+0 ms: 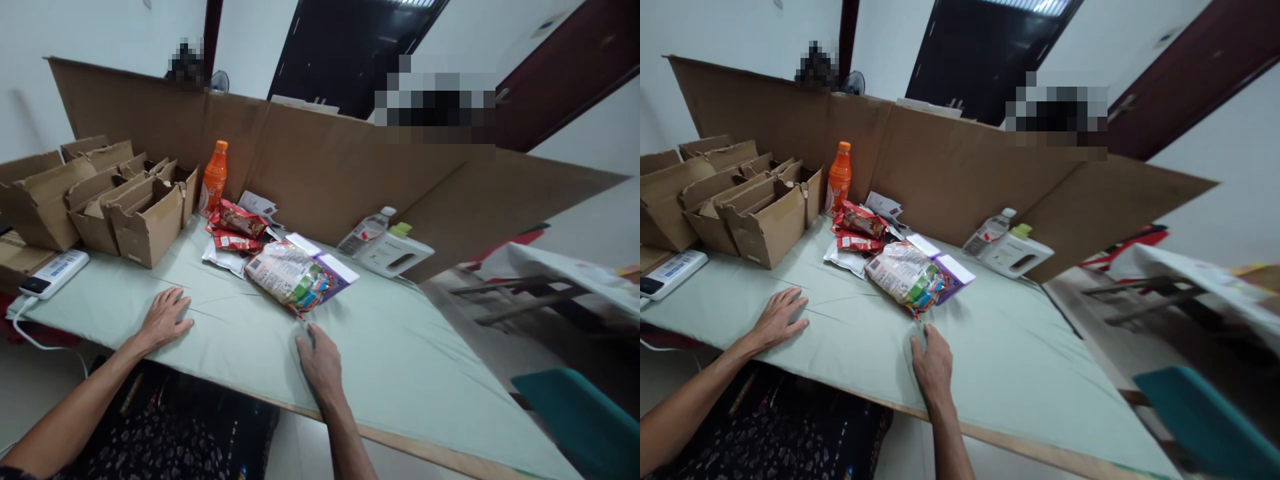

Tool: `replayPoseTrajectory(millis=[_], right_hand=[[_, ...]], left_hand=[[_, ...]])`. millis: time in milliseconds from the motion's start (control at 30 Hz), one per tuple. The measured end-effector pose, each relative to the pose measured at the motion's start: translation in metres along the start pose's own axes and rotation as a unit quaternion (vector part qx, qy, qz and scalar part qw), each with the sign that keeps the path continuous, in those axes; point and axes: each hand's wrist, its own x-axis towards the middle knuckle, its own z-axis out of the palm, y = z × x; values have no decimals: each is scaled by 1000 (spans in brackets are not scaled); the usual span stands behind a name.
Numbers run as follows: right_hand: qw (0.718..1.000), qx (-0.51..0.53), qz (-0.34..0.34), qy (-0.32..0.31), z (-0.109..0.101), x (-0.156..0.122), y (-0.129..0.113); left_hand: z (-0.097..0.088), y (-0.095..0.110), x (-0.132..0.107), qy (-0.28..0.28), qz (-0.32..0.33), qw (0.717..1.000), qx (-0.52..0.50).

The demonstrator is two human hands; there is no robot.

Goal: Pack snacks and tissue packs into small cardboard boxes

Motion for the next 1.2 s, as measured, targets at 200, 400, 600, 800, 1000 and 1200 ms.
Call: replayPoseTrajectory(millis=[200,400,600,800,1000,1200], right_hand=[[1000,-2,-27,7,4,-7,0],[1000,-16,-22,-4,-2,-14,-14],[1000,-20,-1,-12,-2,-12,-14],[1000,-13,-1,2,0,-8,-8],[1000,-26,-4,9,2,-10,6],[998,-43,-35,6,3,-12,17]], left_hand=[[0,-3,-4,14,2,1000,12],[-8,-6,-3,5,0,1000,-3],[-9,-6,2,39,-6,998,-56],[-29,-18,7,188,-80,975,-91],[-72,-49,30,365,-170,913,-71],[-110,-57,76,434,-166,886,-19]])
